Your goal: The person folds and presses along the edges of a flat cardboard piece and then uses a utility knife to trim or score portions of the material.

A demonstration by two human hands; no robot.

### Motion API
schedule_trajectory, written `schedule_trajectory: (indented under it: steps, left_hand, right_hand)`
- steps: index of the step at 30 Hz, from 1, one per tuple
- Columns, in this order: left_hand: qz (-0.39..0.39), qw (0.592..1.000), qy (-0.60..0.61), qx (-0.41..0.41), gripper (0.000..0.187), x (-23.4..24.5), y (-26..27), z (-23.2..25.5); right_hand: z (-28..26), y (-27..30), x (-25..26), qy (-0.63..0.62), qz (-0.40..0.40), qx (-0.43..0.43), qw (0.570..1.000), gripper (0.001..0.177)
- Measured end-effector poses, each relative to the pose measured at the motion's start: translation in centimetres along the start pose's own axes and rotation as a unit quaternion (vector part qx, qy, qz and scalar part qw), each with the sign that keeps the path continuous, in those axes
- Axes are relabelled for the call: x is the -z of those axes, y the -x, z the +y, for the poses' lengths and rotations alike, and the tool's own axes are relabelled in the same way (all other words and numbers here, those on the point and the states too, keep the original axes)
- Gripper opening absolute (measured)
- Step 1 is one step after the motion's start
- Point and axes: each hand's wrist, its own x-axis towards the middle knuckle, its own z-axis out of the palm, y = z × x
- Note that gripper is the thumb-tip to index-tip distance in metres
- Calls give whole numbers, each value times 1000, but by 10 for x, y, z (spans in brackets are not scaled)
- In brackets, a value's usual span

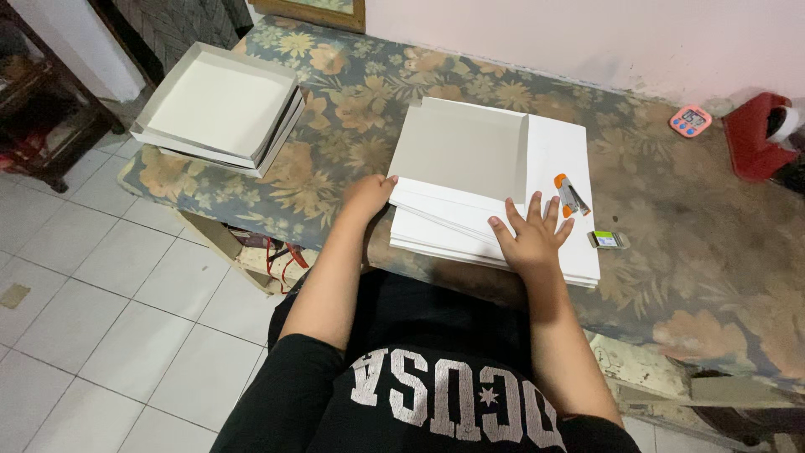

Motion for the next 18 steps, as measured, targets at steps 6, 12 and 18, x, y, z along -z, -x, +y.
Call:
schedule_trajectory:
  steps: [6,12,18]
  left_hand:
    - [28,1000,-7,7,56,9,22,12]
    - [152,971,93,-158,49,20,68,12]
    - [172,944,84,-270,39,20,88,10]
  right_hand:
    - [-1,0,1,4,5,7,1000,72]
    - [3,3,-2,43,30,43,998,73]
    - [5,6,-2,7,60,74,995,75]
